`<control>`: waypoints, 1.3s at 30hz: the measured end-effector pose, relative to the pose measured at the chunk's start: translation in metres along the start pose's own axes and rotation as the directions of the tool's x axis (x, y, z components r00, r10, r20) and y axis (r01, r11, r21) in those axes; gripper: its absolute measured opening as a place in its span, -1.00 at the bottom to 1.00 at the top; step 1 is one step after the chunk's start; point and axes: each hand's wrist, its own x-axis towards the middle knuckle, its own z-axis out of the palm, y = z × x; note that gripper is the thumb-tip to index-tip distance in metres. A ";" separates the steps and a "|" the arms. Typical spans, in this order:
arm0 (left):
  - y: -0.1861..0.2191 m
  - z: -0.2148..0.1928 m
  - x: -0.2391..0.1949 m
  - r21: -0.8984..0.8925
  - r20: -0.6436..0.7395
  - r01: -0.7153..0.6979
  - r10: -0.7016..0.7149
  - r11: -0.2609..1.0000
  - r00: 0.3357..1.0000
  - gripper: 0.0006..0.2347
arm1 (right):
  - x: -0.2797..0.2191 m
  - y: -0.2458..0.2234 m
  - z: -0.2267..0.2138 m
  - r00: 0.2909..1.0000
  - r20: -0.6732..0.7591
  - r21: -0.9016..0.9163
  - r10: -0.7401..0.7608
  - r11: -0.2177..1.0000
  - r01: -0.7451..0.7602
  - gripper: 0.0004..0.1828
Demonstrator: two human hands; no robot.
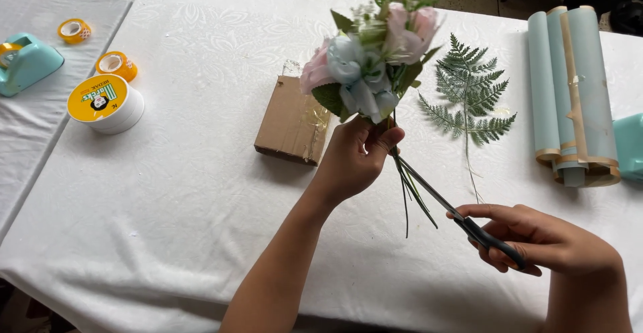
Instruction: Arranging artificial flowers and leaves, taping a small box, and preparing wrapping materials for a gift.
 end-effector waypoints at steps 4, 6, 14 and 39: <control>-0.008 0.002 0.000 0.054 0.029 -0.030 0.029 0.998 0.999 -0.88 | -0.003 -0.003 -0.001 0.998 -0.023 -0.092 0.063 0.994 -0.065 -0.39; -0.008 0.003 -0.001 0.101 0.050 -0.062 0.057 0.993 0.997 -0.89 | -0.002 -0.010 0.000 0.998 -0.010 -0.139 0.057 0.989 -0.058 -0.38; -0.017 0.007 -0.002 0.352 0.086 -0.344 0.336 0.870 0.938 -0.89 | -0.008 -0.020 0.002 0.997 -0.045 -0.349 0.059 0.934 -0.071 -0.38; 0.003 0.029 -0.005 -0.208 -0.077 0.113 -0.132 0.972 0.988 -0.80 | -0.003 -0.009 0.001 0.442 -0.876 -0.480 -0.192 0.418 -0.771 -0.72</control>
